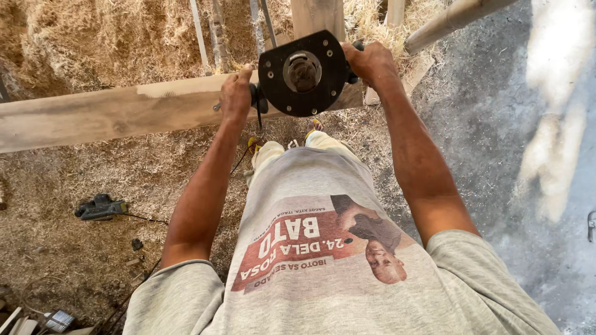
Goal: The person uses a handheld router on a wooden beam, then flips the router over and uses a wrench to loosen and change the router bit, handling the small bit and collet by hand before reassembling the tool and continuing to work on the beam.
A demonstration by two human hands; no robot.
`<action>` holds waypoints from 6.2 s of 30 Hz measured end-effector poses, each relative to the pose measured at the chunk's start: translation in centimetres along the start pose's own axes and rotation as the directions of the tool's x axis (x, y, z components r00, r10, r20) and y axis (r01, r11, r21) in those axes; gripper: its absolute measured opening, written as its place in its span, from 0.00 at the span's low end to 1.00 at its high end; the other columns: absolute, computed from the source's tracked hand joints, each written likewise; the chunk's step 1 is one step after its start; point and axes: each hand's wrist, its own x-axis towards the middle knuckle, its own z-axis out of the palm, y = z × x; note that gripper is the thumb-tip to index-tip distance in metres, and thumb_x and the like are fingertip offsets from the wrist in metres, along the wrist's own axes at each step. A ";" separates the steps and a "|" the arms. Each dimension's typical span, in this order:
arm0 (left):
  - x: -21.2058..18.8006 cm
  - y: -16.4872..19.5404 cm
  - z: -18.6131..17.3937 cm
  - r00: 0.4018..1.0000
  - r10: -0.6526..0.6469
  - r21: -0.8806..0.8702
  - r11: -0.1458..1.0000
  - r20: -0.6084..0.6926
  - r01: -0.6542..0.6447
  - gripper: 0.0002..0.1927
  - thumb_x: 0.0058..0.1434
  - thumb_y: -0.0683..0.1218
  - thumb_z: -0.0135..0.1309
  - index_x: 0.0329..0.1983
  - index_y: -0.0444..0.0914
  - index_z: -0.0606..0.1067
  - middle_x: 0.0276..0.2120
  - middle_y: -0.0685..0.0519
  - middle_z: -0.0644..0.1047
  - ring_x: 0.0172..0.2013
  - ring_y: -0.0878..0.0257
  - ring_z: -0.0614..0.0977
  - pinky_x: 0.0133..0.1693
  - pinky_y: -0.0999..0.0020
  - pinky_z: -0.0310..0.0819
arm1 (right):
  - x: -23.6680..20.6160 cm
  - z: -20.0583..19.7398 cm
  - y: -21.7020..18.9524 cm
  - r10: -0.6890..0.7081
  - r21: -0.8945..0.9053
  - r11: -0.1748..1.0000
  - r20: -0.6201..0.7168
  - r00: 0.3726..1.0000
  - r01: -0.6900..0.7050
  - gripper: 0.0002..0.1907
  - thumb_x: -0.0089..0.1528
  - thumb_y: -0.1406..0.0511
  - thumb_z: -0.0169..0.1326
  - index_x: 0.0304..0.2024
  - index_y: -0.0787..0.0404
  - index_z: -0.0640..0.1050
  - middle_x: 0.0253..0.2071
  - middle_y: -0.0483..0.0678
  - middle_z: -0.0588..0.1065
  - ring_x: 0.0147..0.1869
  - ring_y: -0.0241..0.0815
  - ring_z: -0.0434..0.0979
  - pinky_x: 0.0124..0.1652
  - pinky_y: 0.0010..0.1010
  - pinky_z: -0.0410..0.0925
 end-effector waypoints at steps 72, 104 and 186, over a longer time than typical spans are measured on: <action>-2.3 5.1 4.5 0.991 0.048 -0.498 0.861 -0.129 -0.106 0.28 0.54 0.54 0.62 0.47 0.27 0.74 0.37 0.40 0.81 0.34 0.56 0.85 0.38 0.62 0.85 | -2.3 5.7 -1.4 -0.622 0.780 0.459 -0.060 0.781 0.425 0.30 0.71 0.43 0.44 0.56 0.59 0.77 0.54 0.54 0.79 0.60 0.50 0.79 0.59 0.45 0.75; -1.3 8.6 4.3 0.989 -0.132 -0.577 0.803 0.071 0.149 0.23 0.55 0.42 0.55 0.49 0.30 0.60 0.36 0.38 0.76 0.34 0.55 0.83 0.31 0.64 0.86 | -7.2 11.1 5.7 -0.295 -0.177 0.900 0.425 0.856 0.398 0.20 0.64 0.53 0.58 0.54 0.55 0.78 0.57 0.54 0.77 0.60 0.52 0.75 0.60 0.48 0.67; -14.5 -2.3 -2.0 0.894 0.447 -0.408 0.823 0.036 -0.395 0.09 0.70 0.47 0.56 0.44 0.37 0.80 0.39 0.54 0.76 0.36 0.65 0.81 0.36 0.66 0.86 | -22.8 10.3 -1.7 -0.720 0.442 0.598 -0.070 0.690 0.669 0.09 0.71 0.66 0.51 0.52 0.62 0.75 0.35 0.45 0.78 0.31 0.29 0.75 0.30 0.24 0.71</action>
